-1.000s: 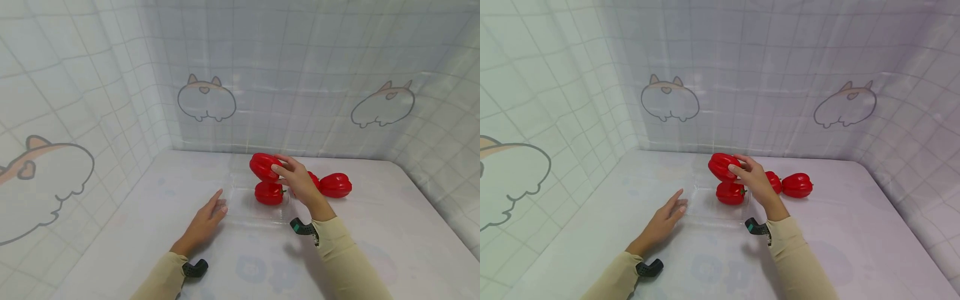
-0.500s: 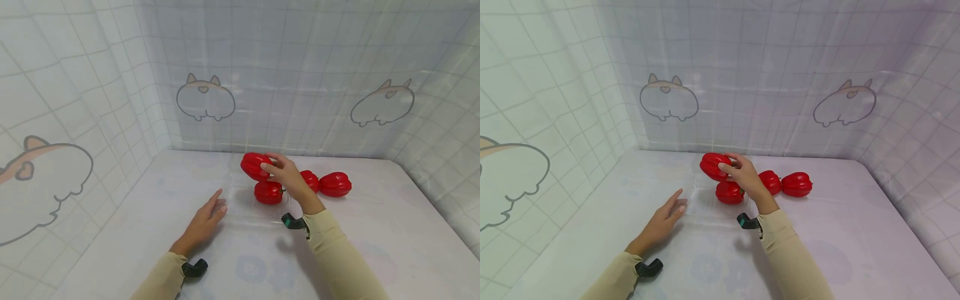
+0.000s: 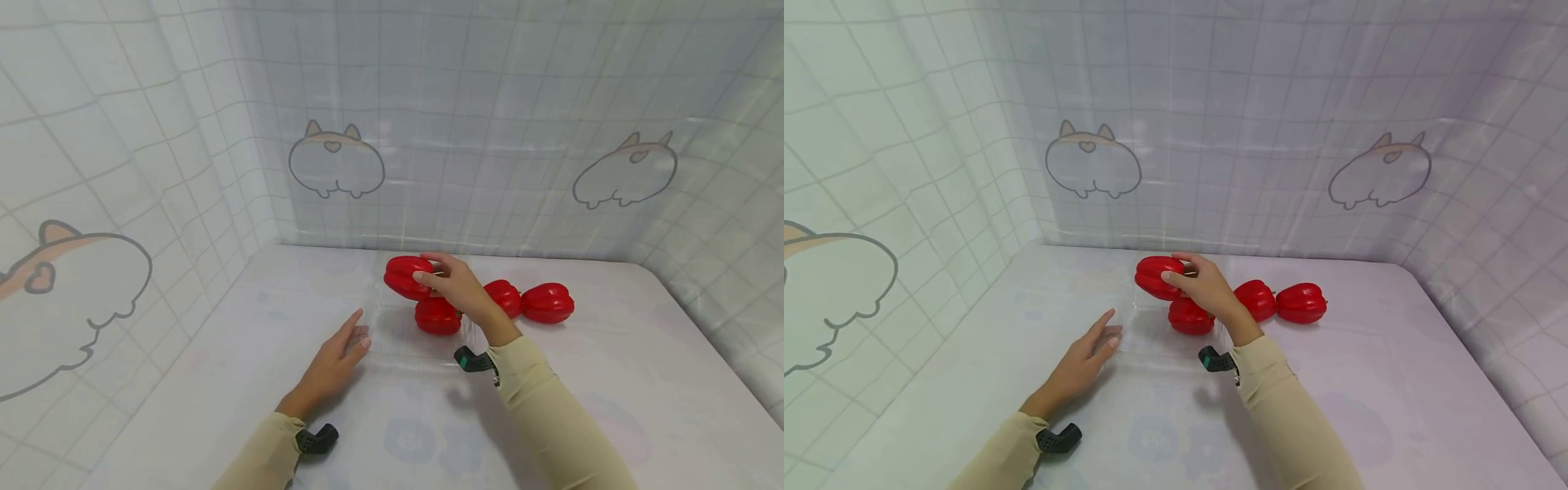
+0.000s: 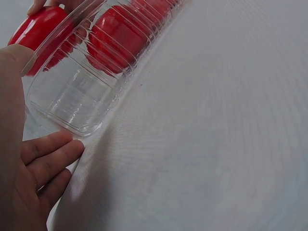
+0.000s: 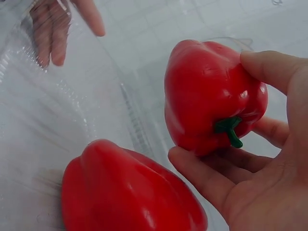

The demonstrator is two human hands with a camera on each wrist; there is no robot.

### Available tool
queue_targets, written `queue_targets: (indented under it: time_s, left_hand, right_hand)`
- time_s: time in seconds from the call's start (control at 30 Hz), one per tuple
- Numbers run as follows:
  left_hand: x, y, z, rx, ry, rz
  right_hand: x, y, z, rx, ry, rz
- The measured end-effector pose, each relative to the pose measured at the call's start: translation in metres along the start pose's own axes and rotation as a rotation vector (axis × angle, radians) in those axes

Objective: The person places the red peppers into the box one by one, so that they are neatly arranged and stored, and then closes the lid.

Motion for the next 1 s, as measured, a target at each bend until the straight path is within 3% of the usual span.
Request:
queue_targets:
  time_s: [0.33, 0.53, 1.0]
  left_hand:
    - [0.003, -0.002, -0.003, -0.063, 0.014, -0.015]
    - [0.001, -0.001, -0.002, -0.044, 0.020, -0.011]
    - [0.001, 0.000, -0.003, -0.036, 0.002, -0.017]
  right_hand:
    - [0.010, 0.009, 0.002, -0.007, -0.176, -0.041]
    - [0.018, 0.014, 0.005, -0.026, -0.214, -0.101]
    - [0.024, 0.013, 0.010, 0.003, -0.305, -0.110]
Point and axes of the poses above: each hand's wrist, its own y-axis towards the middle knuckle, its own x-axis out of the palm, z = x × y, the point moved 8 cm from there along y, towards the middle knuckle, and after that the axes turned 10 degrees about y, right-handed, at the moved point
